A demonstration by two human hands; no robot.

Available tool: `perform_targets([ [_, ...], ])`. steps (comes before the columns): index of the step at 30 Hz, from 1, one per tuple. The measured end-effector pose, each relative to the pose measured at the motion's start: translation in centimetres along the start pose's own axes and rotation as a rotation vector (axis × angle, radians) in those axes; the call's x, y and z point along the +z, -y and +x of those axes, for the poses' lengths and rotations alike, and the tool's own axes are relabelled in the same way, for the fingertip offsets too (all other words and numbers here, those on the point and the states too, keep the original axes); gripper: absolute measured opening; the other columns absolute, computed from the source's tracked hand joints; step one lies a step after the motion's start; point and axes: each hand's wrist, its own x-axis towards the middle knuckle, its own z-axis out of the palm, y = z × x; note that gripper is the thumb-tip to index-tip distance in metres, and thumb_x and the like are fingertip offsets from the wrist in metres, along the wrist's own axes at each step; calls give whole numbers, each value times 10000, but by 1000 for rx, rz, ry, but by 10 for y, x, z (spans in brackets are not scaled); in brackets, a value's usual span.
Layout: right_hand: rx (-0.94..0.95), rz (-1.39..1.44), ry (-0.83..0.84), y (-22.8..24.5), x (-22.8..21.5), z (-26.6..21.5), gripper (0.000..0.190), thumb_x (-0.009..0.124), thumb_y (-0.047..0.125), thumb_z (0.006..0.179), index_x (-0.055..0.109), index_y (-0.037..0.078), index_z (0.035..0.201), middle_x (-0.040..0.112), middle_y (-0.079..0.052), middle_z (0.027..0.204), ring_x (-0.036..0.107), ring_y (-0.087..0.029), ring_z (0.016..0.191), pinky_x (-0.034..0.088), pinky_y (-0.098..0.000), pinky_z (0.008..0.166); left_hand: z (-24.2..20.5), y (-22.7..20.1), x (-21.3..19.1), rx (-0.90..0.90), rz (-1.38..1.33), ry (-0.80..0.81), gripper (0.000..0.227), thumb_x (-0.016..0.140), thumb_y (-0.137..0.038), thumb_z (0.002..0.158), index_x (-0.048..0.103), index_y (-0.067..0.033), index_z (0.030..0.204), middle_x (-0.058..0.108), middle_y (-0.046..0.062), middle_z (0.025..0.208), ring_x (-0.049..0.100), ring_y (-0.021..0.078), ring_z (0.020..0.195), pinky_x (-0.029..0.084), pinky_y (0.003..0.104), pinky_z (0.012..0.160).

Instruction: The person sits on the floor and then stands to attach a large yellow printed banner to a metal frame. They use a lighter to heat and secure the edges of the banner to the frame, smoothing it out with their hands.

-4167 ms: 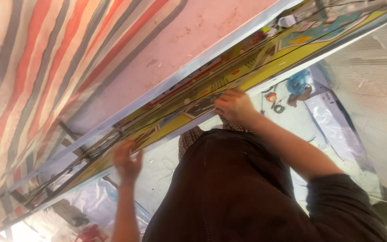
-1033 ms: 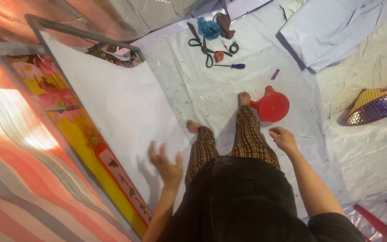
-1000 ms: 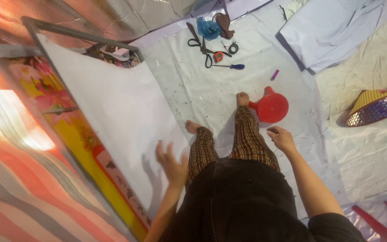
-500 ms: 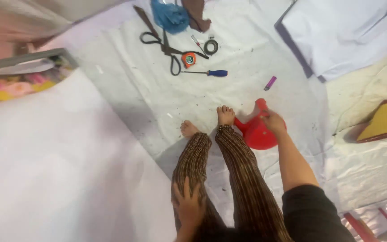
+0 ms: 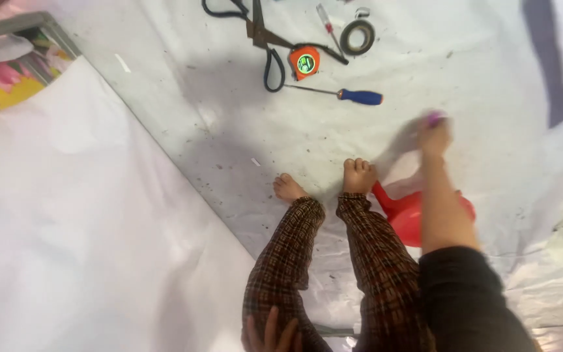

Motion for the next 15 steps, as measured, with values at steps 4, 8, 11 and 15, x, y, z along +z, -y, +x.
perform_targets([
  [4,119,-37,562,232,-65,-167,375,525,113,1037,457,37,1398,663,-109,941,643,-200,715,589,-313,620,16,-31,-28,-39,-64,234,383,740,-421,763,750,-291,1123,401,40,1572,320,527,1396,329,732,1059],
  [8,-255,-135,891,246,-112,-323,171,651,78,972,496,131,1021,615,-20,727,614,-158,557,545,-294,503,-16,-52,-41,-103,-134,531,682,703,-451,849,500,-299,1483,151,69,1677,54,534,1488,191,776,1080],
  [11,-393,24,1021,252,-185,-381,196,687,220,911,788,141,1059,755,-1,820,655,-136,605,542,-275,627,-48,-62,-90,-167,-283,862,776,660,-482,951,283,-302,1605,-51,71,1709,-48,504,1526,160,754,1130],
  [15,-169,-49,1337,324,-352,-375,498,623,332,1002,580,55,1414,761,-103,1088,731,-141,745,594,-254,672,-161,-31,-53,-332,-643,729,618,696,-418,948,482,-270,1508,186,47,1688,177,396,1538,278,525,1225],
])
